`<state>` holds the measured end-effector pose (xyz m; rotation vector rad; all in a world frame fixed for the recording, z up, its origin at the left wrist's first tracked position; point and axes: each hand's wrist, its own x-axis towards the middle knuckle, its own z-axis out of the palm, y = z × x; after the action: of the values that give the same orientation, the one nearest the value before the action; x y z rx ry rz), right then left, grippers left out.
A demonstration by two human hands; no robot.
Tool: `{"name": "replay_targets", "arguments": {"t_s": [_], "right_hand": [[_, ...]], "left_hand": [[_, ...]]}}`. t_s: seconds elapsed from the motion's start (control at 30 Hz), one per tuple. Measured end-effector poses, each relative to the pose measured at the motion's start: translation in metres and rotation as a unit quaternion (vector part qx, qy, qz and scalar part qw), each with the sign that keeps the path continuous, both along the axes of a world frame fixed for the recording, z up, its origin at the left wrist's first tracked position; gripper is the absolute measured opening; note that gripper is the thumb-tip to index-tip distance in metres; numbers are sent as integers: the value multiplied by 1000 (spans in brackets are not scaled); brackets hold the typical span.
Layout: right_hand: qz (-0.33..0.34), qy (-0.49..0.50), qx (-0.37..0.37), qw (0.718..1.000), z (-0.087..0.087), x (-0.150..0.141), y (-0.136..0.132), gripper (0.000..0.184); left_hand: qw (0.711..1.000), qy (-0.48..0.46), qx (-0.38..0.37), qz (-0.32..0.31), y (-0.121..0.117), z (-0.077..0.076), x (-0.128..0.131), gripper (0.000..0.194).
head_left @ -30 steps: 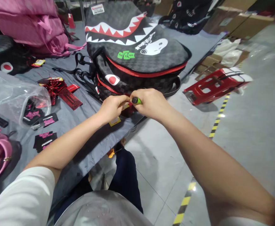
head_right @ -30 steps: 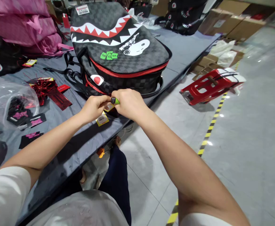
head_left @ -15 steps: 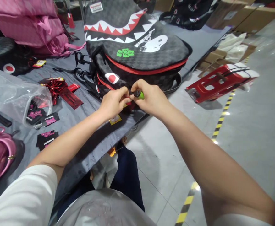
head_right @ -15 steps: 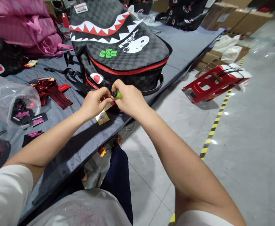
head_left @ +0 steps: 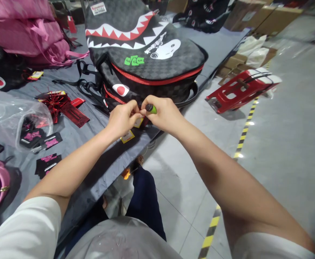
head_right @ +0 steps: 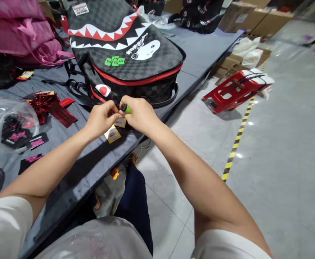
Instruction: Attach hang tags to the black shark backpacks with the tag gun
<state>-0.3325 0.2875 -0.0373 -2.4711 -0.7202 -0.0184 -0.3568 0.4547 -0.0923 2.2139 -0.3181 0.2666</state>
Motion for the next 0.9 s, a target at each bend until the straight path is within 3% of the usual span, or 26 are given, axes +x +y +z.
{"name": "replay_targets", "arguments": {"t_s": [0.17, 0.3, 0.43, 0.57, 0.73, 0.9], "right_hand": [[-10, 3, 29, 1000, 0, -1, 1, 10], [-8, 6, 36, 999, -1, -2, 1, 10], [-13, 0, 44, 999, -3, -2, 0, 11], [-17, 6, 44, 999, -3, -4, -1, 12], [-29, 7, 42, 999, -5, -5, -1, 14], [-37, -10, 34, 999, -9, -7, 2, 17]], "left_hand": [[999, -4, -20, -50, 2, -1, -1, 13], [1000, -12, -1, 4, 2, -2, -1, 7], [998, -1, -8, -59, 1, 0, 0, 13], [1000, 3, 13, -4, -1, 2, -2, 7], [998, 11, 15, -54, -2, 1, -3, 12], [999, 6, 30, 10, -2, 6, -5, 6]]}}
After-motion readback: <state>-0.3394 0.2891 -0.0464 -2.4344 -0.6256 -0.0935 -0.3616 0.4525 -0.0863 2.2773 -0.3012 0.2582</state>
